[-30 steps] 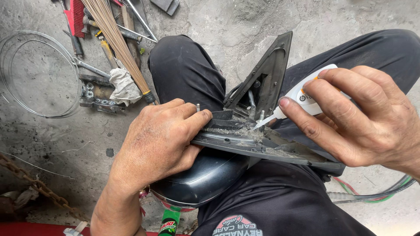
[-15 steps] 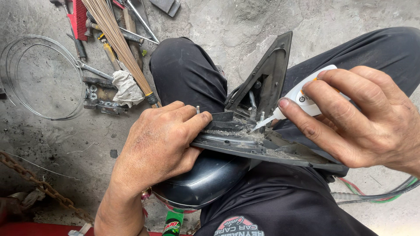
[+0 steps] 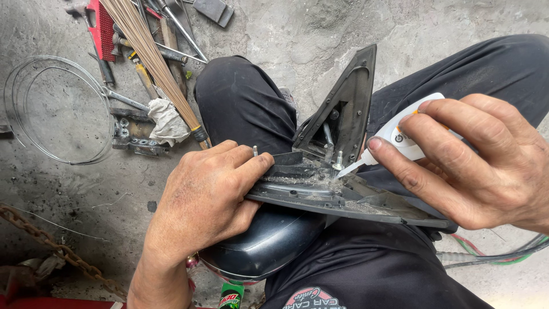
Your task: The person assembles a black plastic housing by inserting metal rods into slots, applying adhesive from a small bottle to the joints, and pressing the pieces together. The person repeatedly aligns and secures the components while seated on the floor.
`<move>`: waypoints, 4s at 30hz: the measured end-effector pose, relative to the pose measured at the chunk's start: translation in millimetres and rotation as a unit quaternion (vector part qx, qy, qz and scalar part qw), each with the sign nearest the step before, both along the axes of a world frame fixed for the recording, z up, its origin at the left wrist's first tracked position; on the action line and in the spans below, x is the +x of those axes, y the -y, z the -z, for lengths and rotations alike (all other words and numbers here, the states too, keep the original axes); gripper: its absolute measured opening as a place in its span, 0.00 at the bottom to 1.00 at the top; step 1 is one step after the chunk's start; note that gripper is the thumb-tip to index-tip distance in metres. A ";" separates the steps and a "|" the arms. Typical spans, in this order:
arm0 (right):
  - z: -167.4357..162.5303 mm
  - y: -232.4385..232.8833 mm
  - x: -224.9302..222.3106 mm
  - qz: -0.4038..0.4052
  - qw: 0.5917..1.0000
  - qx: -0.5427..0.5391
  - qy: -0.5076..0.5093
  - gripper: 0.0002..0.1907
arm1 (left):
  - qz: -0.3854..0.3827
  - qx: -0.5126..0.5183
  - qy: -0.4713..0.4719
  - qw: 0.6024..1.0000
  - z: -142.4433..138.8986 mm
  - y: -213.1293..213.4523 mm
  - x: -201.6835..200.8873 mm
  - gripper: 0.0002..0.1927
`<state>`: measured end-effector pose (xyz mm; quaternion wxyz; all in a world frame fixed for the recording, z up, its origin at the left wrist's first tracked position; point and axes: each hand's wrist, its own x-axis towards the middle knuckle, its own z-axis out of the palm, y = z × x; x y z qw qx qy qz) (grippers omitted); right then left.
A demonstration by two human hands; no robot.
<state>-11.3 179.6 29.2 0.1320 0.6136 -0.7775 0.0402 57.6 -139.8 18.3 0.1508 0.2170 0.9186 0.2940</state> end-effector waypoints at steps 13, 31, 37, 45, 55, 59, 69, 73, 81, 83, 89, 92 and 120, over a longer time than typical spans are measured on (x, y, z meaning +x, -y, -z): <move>2.0 -1.7 1.5 -0.016 0.999 -0.020 0.021 0.14 | -0.002 -0.001 0.011 1.000 2.6 0.0 0.9 0.24; 1.3 -2.9 -0.6 -0.032 0.999 -0.026 0.015 0.14 | -0.004 0.004 0.012 1.000 1.9 -0.1 2.2 0.27; 0.8 -6.0 -0.5 -0.037 0.999 -0.028 0.005 0.14 | -0.001 0.007 0.007 1.000 1.4 -0.4 1.8 0.28; 1.9 -10.3 3.2 -0.036 0.999 -0.023 0.008 0.15 | -0.003 0.006 0.009 1.000 1.7 -1.3 2.2 0.28; 1.0 -10.6 3.3 -0.043 0.999 -0.025 0.002 0.16 | -0.007 0.008 0.016 1.000 1.5 -1.4 2.4 0.28; 1.3 -10.0 1.6 -0.047 0.998 -0.030 -0.005 0.16 | -0.006 0.010 0.014 1.000 1.5 -1.1 2.5 0.28; 1.8 -10.2 0.7 -0.058 0.998 -0.037 -0.009 0.17 | -0.006 0.011 0.012 1.000 1.9 -0.8 3.3 0.28; 1.9 -9.5 1.7 -0.055 0.997 -0.044 -0.008 0.16 | -0.004 0.014 0.010 1.000 2.0 -0.8 2.9 0.28; 1.8 -10.0 2.3 -0.055 0.998 -0.042 -0.005 0.16 | -0.007 0.010 0.015 1.000 2.4 -0.9 3.8 0.28; 1.5 -10.4 1.8 -0.057 0.998 -0.040 -0.006 0.16 | -0.006 0.012 0.013 1.000 2.6 -0.6 3.8 0.28; 1.0 -9.7 2.1 -0.048 0.998 -0.027 -0.011 0.17 | -0.001 0.014 0.009 1.000 2.6 0.3 4.0 0.28; 0.7 -9.2 1.1 -0.051 0.998 -0.022 -0.019 0.17 | -0.001 0.013 0.009 1.000 2.8 0.3 4.1 0.28; 6.4 -10.0 8.8 -0.041 0.997 -0.062 0.017 0.16 | 0.004 0.012 0.011 1.000 3.7 0.9 4.8 0.30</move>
